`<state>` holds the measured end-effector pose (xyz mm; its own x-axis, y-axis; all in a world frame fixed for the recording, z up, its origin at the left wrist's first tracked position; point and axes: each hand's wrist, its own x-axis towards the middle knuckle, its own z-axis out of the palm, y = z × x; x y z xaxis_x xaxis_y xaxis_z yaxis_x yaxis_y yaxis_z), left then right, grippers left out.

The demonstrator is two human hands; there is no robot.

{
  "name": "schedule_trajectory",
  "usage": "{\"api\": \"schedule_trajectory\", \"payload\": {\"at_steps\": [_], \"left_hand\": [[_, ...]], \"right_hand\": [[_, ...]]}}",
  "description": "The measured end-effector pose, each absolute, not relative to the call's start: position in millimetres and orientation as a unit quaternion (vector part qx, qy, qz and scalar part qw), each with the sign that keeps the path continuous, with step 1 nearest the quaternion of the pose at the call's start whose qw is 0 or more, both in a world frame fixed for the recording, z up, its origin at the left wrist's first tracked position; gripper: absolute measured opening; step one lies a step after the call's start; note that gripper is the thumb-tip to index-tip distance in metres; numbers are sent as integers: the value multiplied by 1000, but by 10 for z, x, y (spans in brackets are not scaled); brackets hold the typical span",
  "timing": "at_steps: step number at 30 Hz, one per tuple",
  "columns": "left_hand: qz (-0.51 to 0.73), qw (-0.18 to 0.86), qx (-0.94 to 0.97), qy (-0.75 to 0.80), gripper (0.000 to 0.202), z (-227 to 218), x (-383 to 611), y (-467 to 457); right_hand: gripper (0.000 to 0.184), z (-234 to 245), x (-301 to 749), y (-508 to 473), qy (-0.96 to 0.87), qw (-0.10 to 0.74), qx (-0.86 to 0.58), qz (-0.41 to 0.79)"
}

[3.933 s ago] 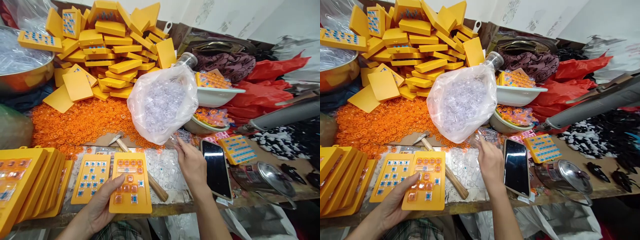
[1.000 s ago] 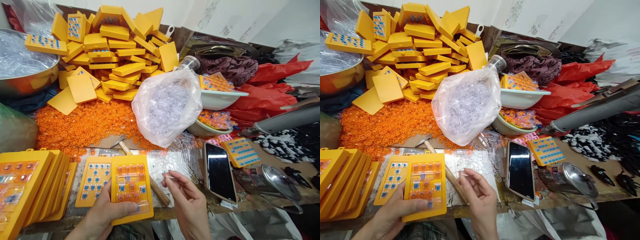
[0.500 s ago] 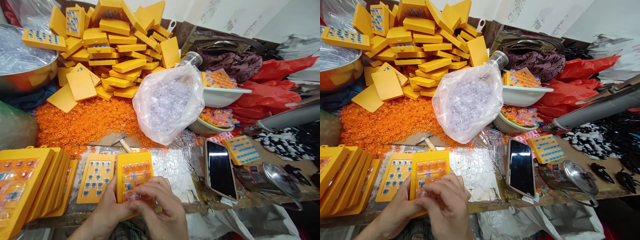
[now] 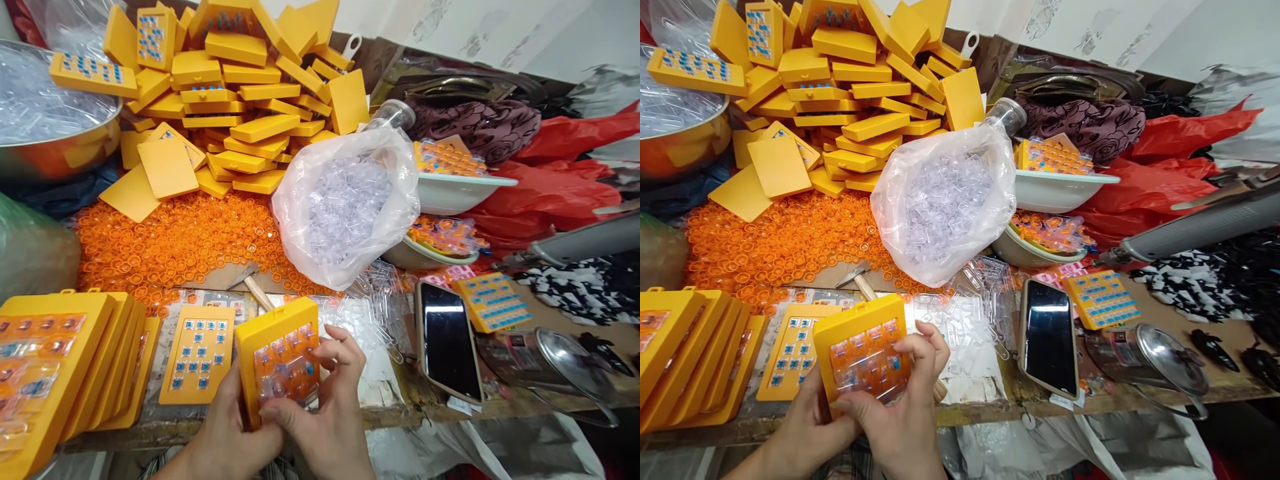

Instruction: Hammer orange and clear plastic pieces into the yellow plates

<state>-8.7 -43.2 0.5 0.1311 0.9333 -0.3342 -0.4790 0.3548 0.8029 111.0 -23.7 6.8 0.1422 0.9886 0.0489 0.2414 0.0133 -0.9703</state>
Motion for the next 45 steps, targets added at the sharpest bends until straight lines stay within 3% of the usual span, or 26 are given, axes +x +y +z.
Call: {"api": "schedule_trajectory", "payload": {"at_steps": [5,11,15,23,25,27,29,30,32,37,40,45], "left_hand": [[527,754,232,317,60,6,-120,-473],[525,696,255,417,52,1,-63,-444],[537,673,228,454,49,-1,-18,-431],[542,682,161,463,81,24,-105,-262],[535,715,88,440,83,66,-160,-208],[525,736,17,426,75,118,-210,-161],[525,734,-28,430,63,170,-240,-128],[526,729,-40,436,58,192,-246,-117],[522,728,-54,442,52,225,-244,-107],[489,756,-67,430,43,245,-221,-110],[480,756,-76,438,41,249,-219,-101],[473,775,-59,414,48,228,-188,-88]], "right_hand": [[97,155,1093,-168,-405,446,-538,589],[89,165,1060,-158,-363,454,-503,639],[101,66,1032,-110,-337,480,-480,652],[105,392,1031,-110,-335,430,-478,689],[101,555,1172,28,-449,411,-515,604],[85,744,1345,333,-616,390,-573,375],[38,914,1481,766,-733,356,-574,76],[22,971,1519,997,-751,333,-569,44],[12,999,1528,1415,-779,281,-559,37],[18,778,1408,1935,-795,216,-566,39],[22,768,1461,2022,-781,239,-575,51],[21,1038,1598,1692,-747,346,-563,72]]}}
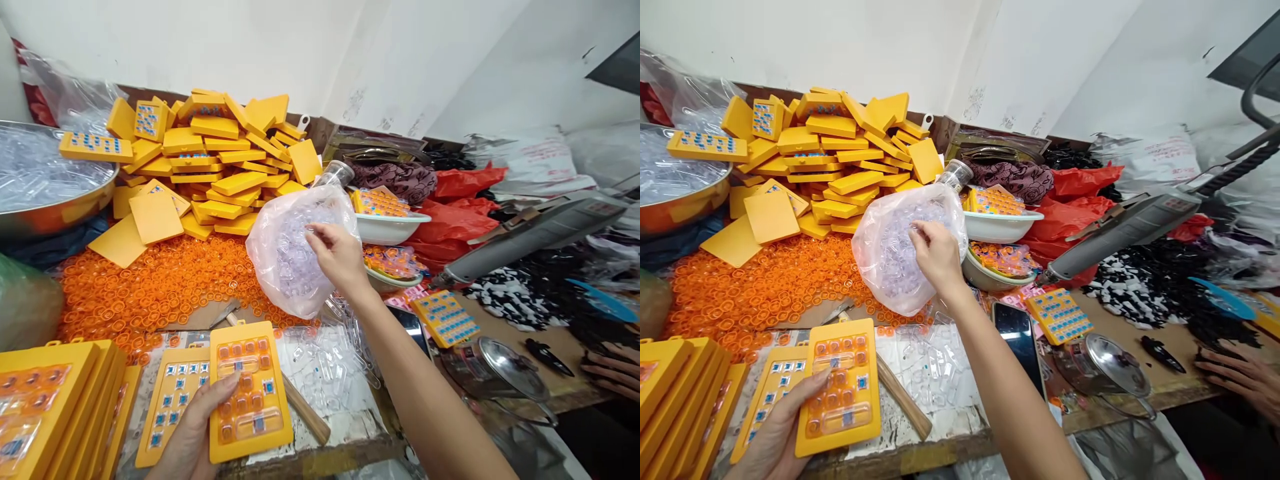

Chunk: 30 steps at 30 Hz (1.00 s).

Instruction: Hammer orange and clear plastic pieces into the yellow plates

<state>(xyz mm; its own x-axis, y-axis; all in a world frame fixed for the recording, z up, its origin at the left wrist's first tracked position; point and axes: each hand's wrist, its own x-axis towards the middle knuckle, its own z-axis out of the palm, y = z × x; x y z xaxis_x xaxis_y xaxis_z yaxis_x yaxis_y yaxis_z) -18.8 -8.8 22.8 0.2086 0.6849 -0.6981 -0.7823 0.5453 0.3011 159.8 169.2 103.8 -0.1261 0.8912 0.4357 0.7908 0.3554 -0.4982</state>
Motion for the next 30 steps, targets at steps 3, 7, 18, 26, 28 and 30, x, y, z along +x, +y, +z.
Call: {"api": "schedule_trajectory", "payload": {"at_steps": [3,7,18,26,28,30], "left_hand": [[480,787,-42,384,55,181,-170,-99],[481,786,-7,390,56,127,-177,-117],[470,773,61,421,48,87,-92,-189],[483,754,76,439,53,52,-75,-192],[491,746,90,442,53,40,-51,-201],[496,735,101,451,52,27,-27,-213]], "right_hand": [[23,1009,1607,1104,-748,386,-528,112],[12,619,1698,379,-749,344,-505,259],[14,50,1637,-36,-566,396,-550,469],[15,63,1602,-150,-583,415,-508,479],[17,78,1561,-163,-611,385,-487,491],[13,60,1523,-169,-604,376,-500,494]]}}
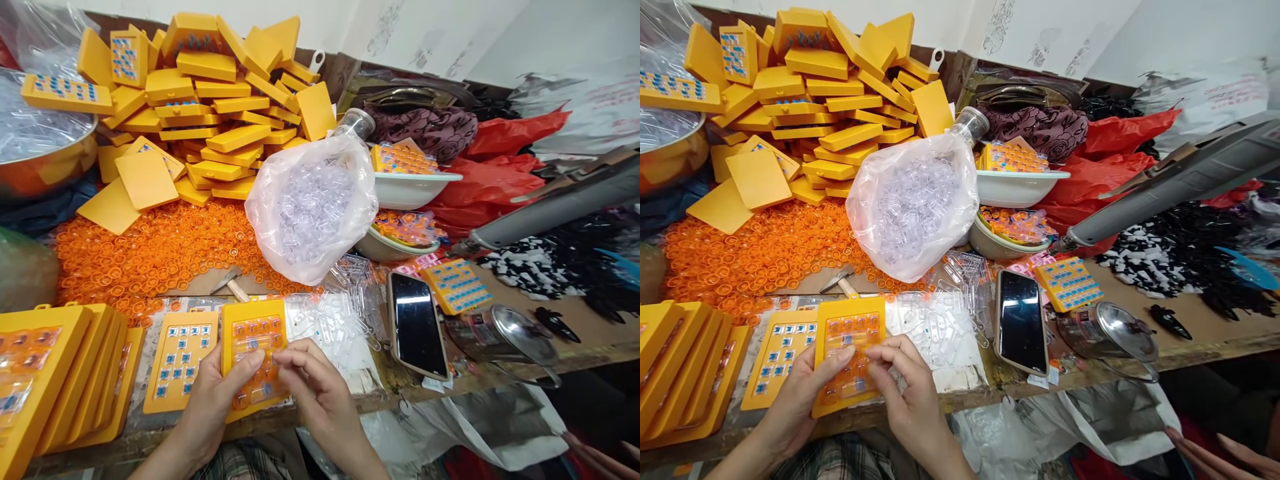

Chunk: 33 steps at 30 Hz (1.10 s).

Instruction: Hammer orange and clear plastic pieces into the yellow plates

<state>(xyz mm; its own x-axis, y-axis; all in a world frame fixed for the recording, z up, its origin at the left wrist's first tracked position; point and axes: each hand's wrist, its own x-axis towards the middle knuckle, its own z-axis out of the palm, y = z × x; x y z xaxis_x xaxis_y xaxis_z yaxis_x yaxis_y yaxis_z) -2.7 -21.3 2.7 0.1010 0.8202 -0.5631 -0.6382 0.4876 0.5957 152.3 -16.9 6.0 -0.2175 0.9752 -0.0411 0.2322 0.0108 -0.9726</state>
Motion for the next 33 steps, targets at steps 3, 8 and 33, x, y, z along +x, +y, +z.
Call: {"api": "schedule_trajectory", "payload": {"at_steps": [3,8,33], "left_hand": [[494,736,85,456,53,14,-4,-232],[496,729,91,463,55,4,25,-265],[409,610,277,619,46,109,21,-258]], "right_hand": [[12,0,1505,-174,-534,420,-541,496],[24,-33,1526,-182,-469,426,-558,536],[55,130,1651,-151,-307,390,-485,720]]}}
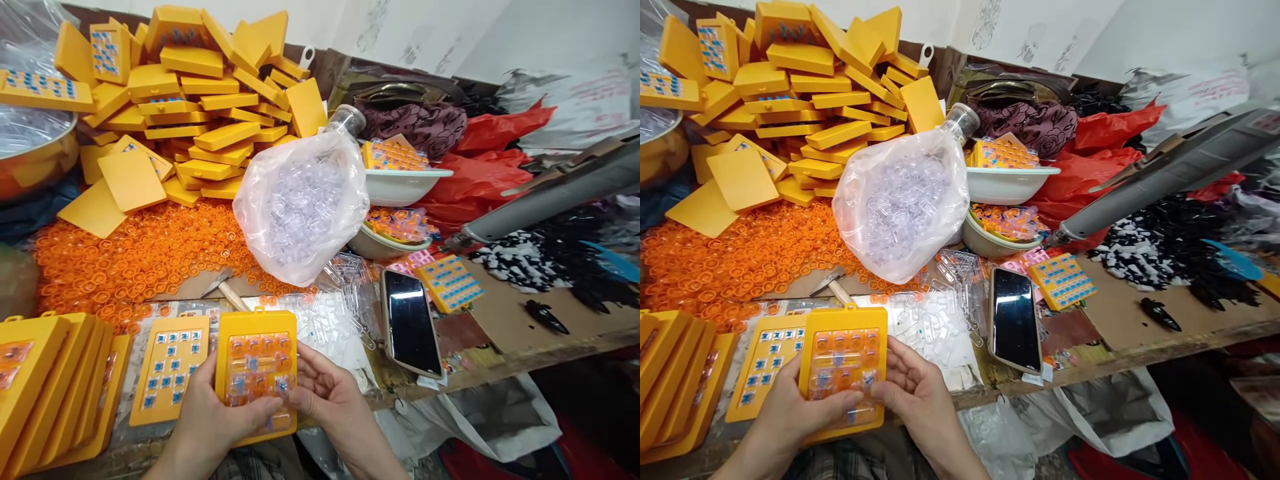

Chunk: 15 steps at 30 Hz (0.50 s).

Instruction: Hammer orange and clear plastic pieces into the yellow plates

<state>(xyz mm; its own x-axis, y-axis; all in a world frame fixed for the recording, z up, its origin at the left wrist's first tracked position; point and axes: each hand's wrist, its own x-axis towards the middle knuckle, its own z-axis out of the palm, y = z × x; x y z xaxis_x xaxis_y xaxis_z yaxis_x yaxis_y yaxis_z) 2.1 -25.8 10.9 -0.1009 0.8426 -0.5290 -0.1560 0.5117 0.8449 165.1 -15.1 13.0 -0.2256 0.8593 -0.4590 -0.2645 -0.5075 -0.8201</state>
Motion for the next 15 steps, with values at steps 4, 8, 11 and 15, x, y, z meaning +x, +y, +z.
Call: {"api": "schedule_trajectory", "payload": {"at_steps": [4,8,11,15], "left_hand": [[413,543,330,652,42,159,65,-280],[418,491,349,680,32,166,137,-348],[413,458,355,703,29,148,170,-390],[393,461,380,699,32,105,110,-329]], "right_hand": [[57,125,1638,-190,-323,405,-498,695],[51,154,1573,-241,-366,408,-505,667],[44,156,1510,-249,-390,414,-508,647],[41,92,1460,-187,-381,419,-513,645]]}}
